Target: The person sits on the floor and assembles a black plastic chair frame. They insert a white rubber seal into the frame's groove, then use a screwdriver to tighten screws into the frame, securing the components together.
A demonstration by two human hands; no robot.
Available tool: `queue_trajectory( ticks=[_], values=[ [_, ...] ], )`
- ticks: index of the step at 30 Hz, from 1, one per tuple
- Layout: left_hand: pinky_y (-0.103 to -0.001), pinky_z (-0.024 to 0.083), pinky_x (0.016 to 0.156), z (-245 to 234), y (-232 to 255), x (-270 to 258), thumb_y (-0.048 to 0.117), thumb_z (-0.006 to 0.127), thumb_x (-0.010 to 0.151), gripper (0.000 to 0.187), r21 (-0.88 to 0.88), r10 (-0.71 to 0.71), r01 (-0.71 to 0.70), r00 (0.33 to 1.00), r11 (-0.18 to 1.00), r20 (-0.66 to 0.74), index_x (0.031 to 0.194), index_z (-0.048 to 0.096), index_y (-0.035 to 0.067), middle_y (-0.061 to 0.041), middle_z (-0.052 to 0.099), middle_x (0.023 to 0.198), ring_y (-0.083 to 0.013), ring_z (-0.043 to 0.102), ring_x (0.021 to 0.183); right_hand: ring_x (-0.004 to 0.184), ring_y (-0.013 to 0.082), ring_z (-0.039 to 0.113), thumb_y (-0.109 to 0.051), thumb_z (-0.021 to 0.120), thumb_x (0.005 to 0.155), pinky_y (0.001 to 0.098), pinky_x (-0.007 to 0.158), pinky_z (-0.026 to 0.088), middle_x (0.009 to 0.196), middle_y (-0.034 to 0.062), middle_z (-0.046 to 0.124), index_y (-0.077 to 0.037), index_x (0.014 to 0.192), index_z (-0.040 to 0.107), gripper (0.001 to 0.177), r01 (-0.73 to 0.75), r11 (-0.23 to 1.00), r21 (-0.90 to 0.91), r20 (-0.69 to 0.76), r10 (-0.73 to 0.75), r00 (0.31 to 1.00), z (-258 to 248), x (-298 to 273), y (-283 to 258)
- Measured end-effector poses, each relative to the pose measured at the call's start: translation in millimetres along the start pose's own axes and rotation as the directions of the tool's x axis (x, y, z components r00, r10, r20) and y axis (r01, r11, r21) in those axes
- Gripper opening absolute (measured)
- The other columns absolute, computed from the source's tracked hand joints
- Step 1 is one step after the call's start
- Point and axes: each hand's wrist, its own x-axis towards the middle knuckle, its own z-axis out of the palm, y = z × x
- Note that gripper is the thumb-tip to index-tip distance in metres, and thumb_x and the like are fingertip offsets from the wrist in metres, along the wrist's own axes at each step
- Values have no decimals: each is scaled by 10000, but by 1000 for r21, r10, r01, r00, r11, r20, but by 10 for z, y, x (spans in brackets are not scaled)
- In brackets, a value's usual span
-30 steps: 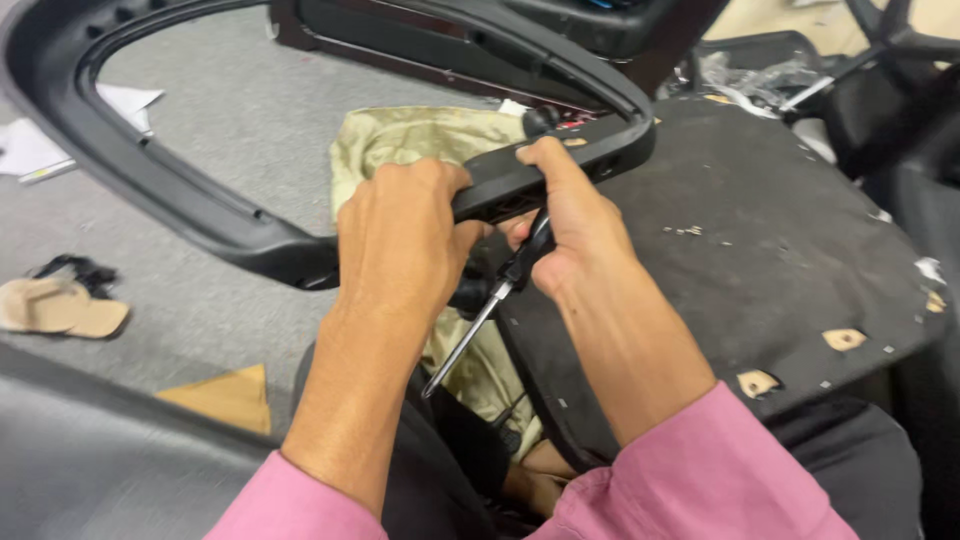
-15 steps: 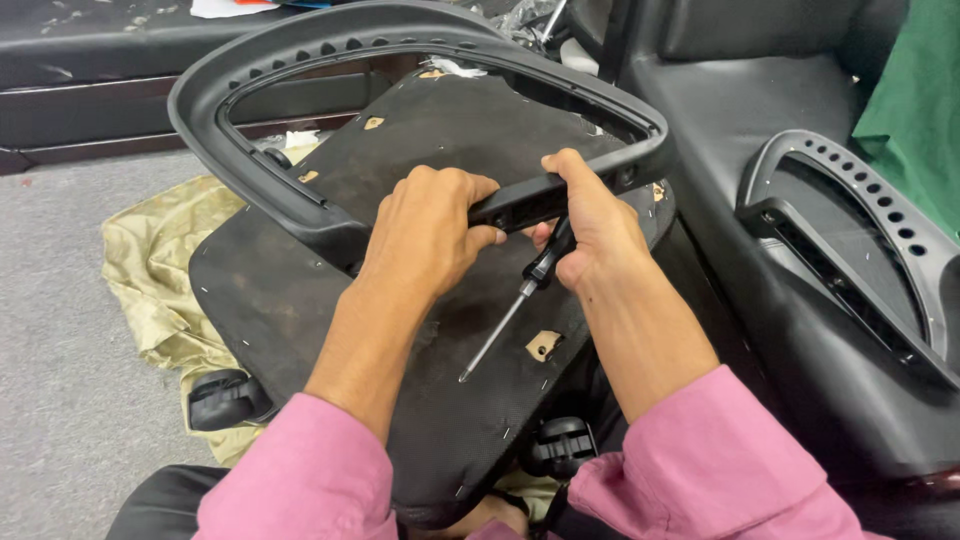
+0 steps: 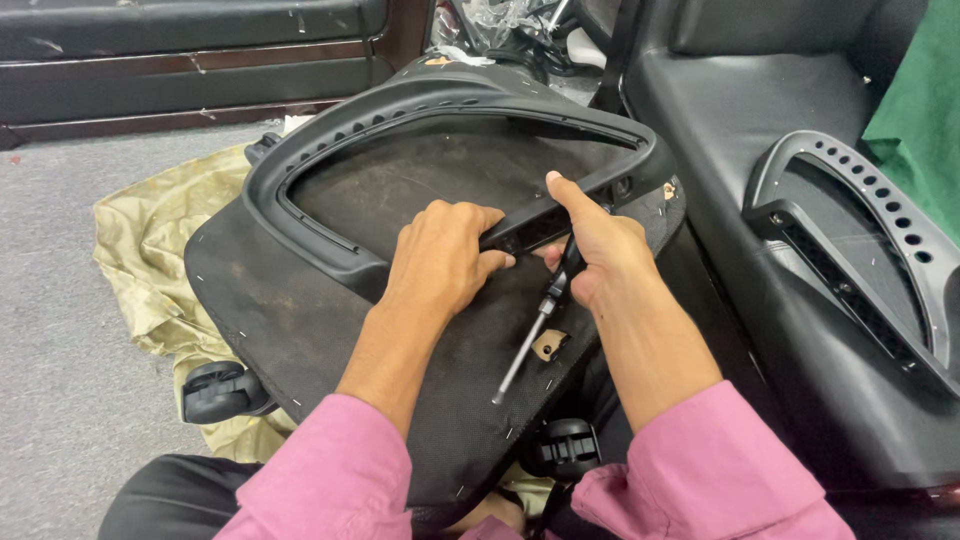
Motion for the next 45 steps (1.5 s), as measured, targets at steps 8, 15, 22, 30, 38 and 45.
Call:
queue_trajectory(
  ticks=[8, 15, 22, 30, 38, 45],
  values=[
    [-431, 563, 847, 55, -24, 36, 209, 831, 765, 368, -3, -75, 75, 997, 997, 29, 1123, 765, 151, -130, 772, 925, -300, 744, 918, 648, 282, 761, -382, 720, 909, 278, 394, 403, 892, 266, 775, 71, 970, 625, 466, 124, 815, -566, 108, -76, 991, -200, -247, -331],
    [-408, 570, 816, -211, -145, -151, 135, 794, 759, 319, -165, 24, -73, 960, 984, -279, 1074, 767, 87, -116, 785, 972, -281, 754, 934, 507, 150, 627, -285, 758, 874, 265, 361, 399, 736, 138, 734, 27, 893, 674, 324, 336, 786, -519, 337, -173, 926, 141, -506, -242],
    [-392, 567, 726, -847, -589, -796, 46, 702, 795, 232, -146, -75, 5, 877, 989, -475, 1011, 784, 63, -153, 769, 861, -294, 754, 791, 440, 105, 543, -211, 774, 842, 251, 326, 341, 678, 87, 670, -3, 860, 688, 225, 315, 879, -359, 672, 9, 740, 963, -1060, 308],
    [-371, 570, 675, -1370, -1383, -2318, -15, 673, 753, 293, -137, -405, 390, 770, 910, -493, 984, 812, 101, -174, 761, 832, -247, 757, 742, 399, 109, 538, -242, 769, 853, 266, 302, 341, 693, 123, 703, 52, 880, 717, 301, 474, 726, -498, 849, 297, 437, 1720, -2064, 1373],
    [-418, 576, 718, -1202, -1687, -3979, -21, 750, 734, 159, -272, -869, 838, 394, 473, -299, 880, 802, 15, -177, 763, 844, -294, 767, 821, 400, 159, 620, -317, 721, 830, 303, 309, 400, 730, 133, 747, 58, 915, 732, 385, 794, 427, -432, 799, 590, 117, 1780, -3128, 2466],
    [-394, 570, 960, -592, -1937, -4560, 133, 1008, 583, 643, -151, -975, 965, 220, 214, 26, 1162, 730, 92, -120, 764, 1140, -288, 715, 1116, 469, 226, 664, -73, 674, 760, 344, 375, 469, 675, 219, 715, 125, 843, 696, 215, 982, 45, -184, 590, 804, 73, 1516, -3488, 3078]
  ],
)
